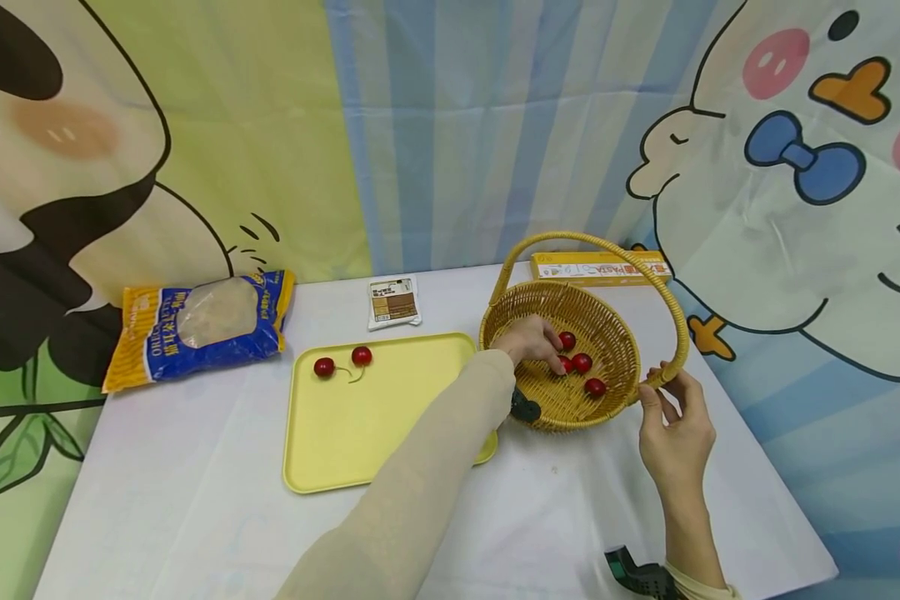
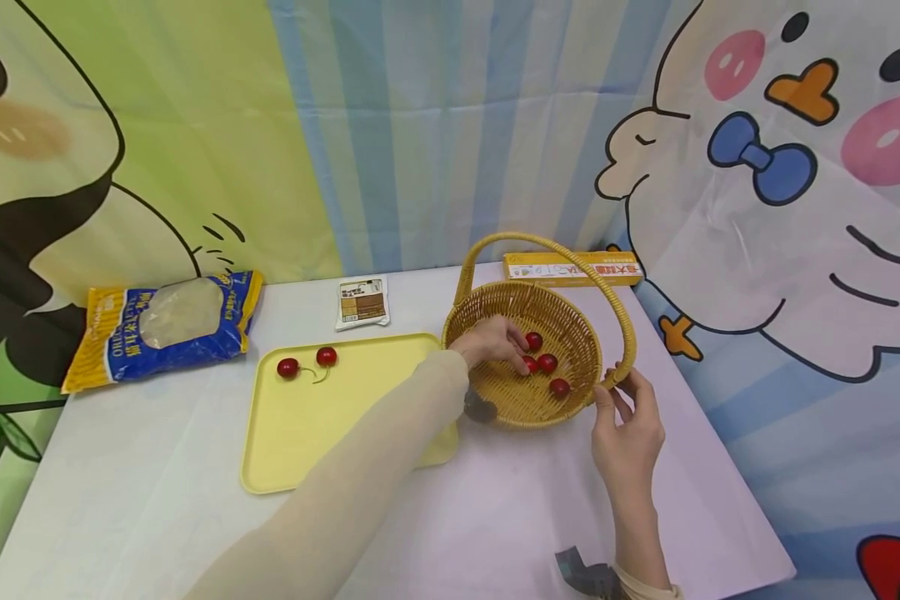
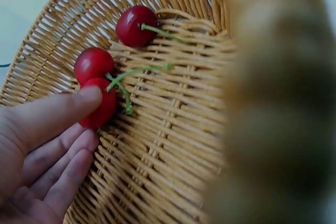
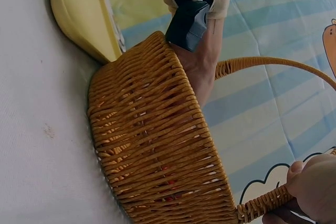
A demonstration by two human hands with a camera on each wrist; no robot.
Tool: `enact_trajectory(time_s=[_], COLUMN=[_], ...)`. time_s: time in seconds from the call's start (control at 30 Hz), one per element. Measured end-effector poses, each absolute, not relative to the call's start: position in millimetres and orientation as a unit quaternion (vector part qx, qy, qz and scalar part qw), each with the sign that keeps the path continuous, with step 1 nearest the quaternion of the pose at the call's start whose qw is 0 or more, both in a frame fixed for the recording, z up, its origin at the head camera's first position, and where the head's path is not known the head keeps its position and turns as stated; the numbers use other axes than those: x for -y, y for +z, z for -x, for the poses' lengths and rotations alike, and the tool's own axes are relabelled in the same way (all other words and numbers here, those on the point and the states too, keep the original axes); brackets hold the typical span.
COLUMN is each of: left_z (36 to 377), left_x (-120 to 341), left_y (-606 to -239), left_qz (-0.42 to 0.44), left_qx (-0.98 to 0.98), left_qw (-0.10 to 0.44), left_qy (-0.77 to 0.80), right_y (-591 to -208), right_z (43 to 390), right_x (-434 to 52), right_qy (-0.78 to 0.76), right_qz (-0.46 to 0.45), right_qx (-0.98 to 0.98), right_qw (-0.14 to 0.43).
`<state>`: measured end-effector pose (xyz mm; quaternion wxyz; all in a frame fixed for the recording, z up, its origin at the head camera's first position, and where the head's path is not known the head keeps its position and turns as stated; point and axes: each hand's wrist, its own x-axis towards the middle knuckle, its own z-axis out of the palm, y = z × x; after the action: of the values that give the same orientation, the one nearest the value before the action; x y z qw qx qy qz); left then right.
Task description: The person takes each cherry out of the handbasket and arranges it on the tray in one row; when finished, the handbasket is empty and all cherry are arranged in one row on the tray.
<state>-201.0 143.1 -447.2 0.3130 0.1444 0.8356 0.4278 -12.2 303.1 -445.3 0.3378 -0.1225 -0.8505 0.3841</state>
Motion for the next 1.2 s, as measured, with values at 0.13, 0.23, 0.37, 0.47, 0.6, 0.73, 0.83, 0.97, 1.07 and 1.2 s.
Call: enact_trajectory(time_s=[0.13, 0.23, 0.37, 0.47, 0.6, 0.73, 0.83, 0.97, 1.07, 1.2], left_z=[199.2, 198.0, 196.3, 195.4, 197.4, 202.0, 205.7, 208.9, 210.0, 209.4], left_x=[-144.7, -145.3, -147.4, -148.7, -146.7, -141.9, -136.0, -128.4, -123.5, -116.8], left_y=[-447.1, -445.7, -443.8, -443.7, -445.2, -448.5, -451.1, -452.4, -450.0, -441.5], left_qz=[-0.145, -0.148, -0.163, -0.177, -0.178, -0.175, -0.181, -0.175, -0.159, -0.162], left_qx=[-0.842, -0.845, -0.848, -0.85, -0.847, -0.836, -0.835, -0.834, -0.822, -0.791], left_qw=[0.302, 0.3, 0.296, 0.288, 0.29, 0.302, 0.302, 0.3, 0.307, 0.315], left_qy=[0.423, 0.418, 0.409, 0.404, 0.409, 0.424, 0.424, 0.428, 0.452, 0.498], right_y=[-446.7, -447.2, -446.9, -446.4, -445.7, -445.4, -444.5, -442.4, -441.0, -440.4], right_z=[12.2, 12.4, 11.7, 11.5, 12.2, 12.9, 13.8, 13.3, 12.5, 11.5], right_x=[-304.1, -304.8, -304.7, -304.4, -304.6, -303.8, -301.6, -298.6, -297.5, -297.8], right_qy=[0.382, 0.383, 0.382, 0.382, 0.383, 0.382, 0.382, 0.381, 0.382, 0.381], right_qz=[0.123, 0.12, 0.122, 0.122, 0.116, 0.115, 0.116, 0.123, 0.133, 0.145], right_qx=[0.851, 0.85, 0.851, 0.851, 0.85, 0.851, 0.852, 0.855, 0.855, 0.855], right_qw=[0.338, 0.34, 0.34, 0.339, 0.342, 0.343, 0.34, 0.33, 0.324, 0.32])
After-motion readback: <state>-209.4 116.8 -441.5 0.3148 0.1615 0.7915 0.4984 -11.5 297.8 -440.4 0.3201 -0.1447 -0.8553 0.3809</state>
